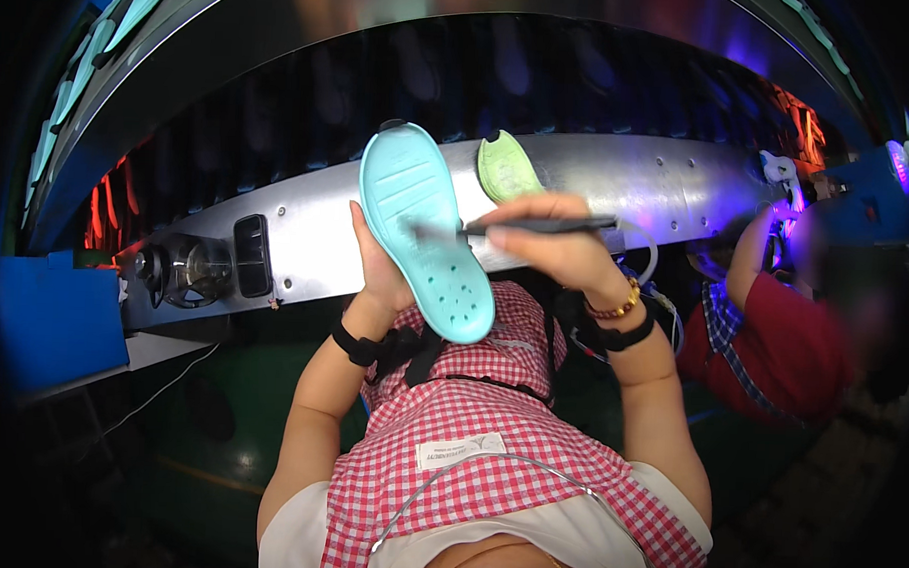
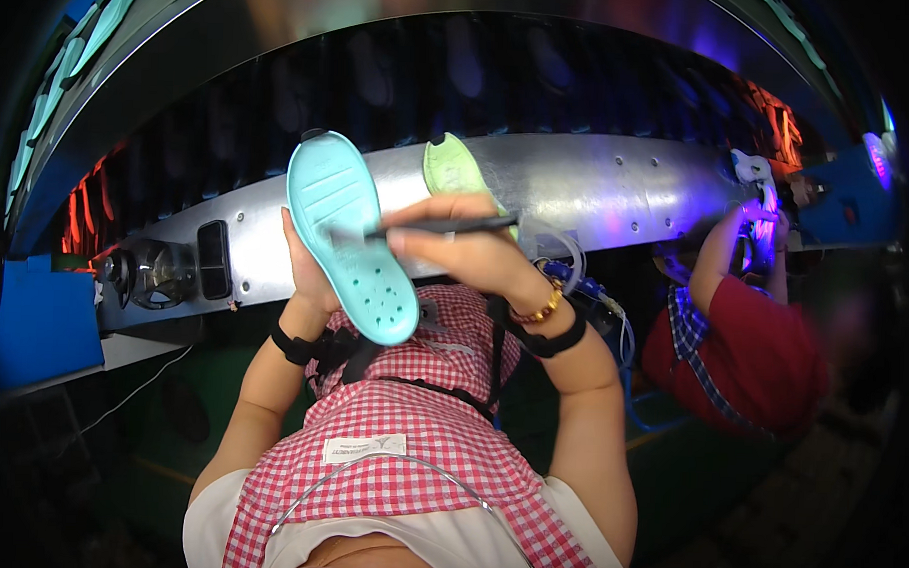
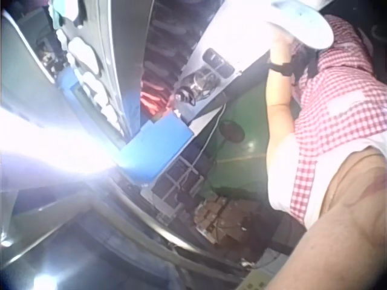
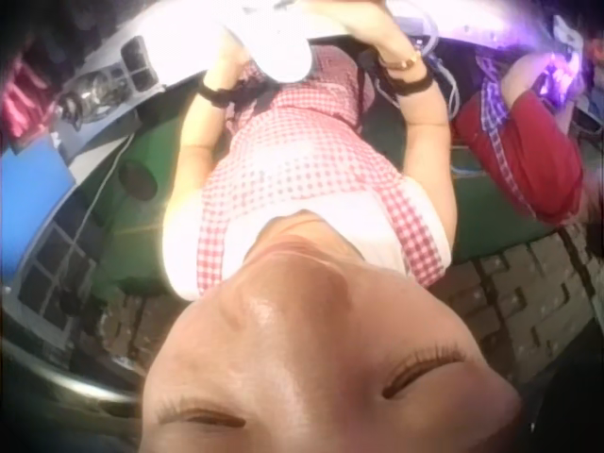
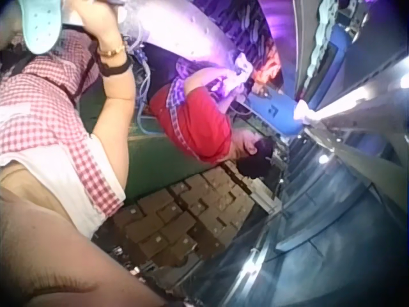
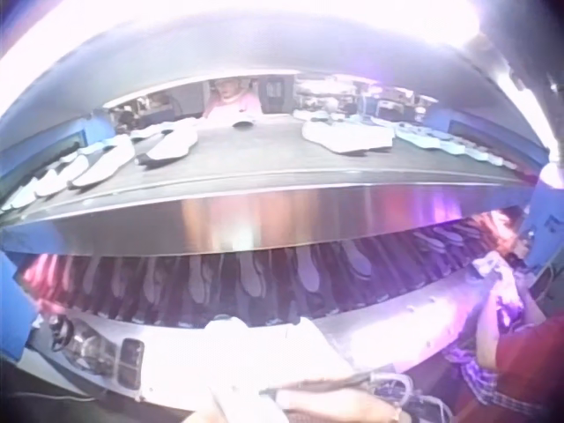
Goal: Applying adhesive to the inner surface of shoe soles using a brush on a factory assembly line.
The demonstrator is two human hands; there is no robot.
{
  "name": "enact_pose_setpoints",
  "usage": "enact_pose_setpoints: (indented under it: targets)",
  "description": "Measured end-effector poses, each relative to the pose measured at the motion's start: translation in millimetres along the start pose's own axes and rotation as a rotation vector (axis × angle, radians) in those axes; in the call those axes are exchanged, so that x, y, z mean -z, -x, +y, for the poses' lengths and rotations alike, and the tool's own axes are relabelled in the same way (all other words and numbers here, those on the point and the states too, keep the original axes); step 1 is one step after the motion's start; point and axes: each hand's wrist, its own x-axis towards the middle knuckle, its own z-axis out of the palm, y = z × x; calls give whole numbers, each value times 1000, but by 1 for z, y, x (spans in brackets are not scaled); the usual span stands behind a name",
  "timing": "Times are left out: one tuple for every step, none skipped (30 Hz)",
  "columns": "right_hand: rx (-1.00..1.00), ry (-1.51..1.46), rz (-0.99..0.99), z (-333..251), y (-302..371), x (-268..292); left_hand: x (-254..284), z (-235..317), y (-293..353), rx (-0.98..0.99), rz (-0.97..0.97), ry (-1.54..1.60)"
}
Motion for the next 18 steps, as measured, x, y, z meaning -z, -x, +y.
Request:
enact_pose_setpoints:
  targets:
    - [93,-32,165,-1,-6,-2,-4,-6,0,12,-79,4]
    - [116,-21,239,-2,-9,-4,-7,-9,-1,47,-167,25]
    - [121,6,205,-2,-11,-7,-11,-12,-1,50,-169,29]
    - [69,37,114,-2,-9,-11,-13,-13,-1,25,-7,104]
    - [33,53,-1,-2,-7,-14,-15,-13,-2,-11,73,196]
    - [-62,92,-113,-2,-7,-16,-16,-11,0,-82,14,193]
    - [-84,52,-182,-3,-3,-16,-16,-5,-1,-100,-230,171]
    - [-52,-152,-123,-3,-3,-17,-17,-5,0,-140,-210,110]
    - [-73,-318,-94,-4,-2,-15,-17,-3,1,-224,-323,100]
    - [23,-208,76,-4,-1,-15,-17,-2,2,-164,-83,44]
    - [25,-138,100,-5,-3,-13,-17,-1,1,-114,62,-16]
    - [17,-73,-35,-6,-1,-11,-17,-1,1,-138,106,75]
    - [-22,-17,-148,-6,-1,-10,-18,1,-1,-155,182,33]
    - [-25,88,-234,-7,1,-9,-19,2,-2,-206,149,-19]
    - [-33,86,-320,-7,2,-8,-19,3,-4,-254,199,-70]
    - [22,-82,-251,-7,4,-7,-20,4,-6,-328,207,-79]
    - [113,-225,-236,-5,5,-8,-20,5,-8,-326,213,-75]
    - [-115,-196,-45,-4,8,-6,-20,7,-9,-422,267,-112]
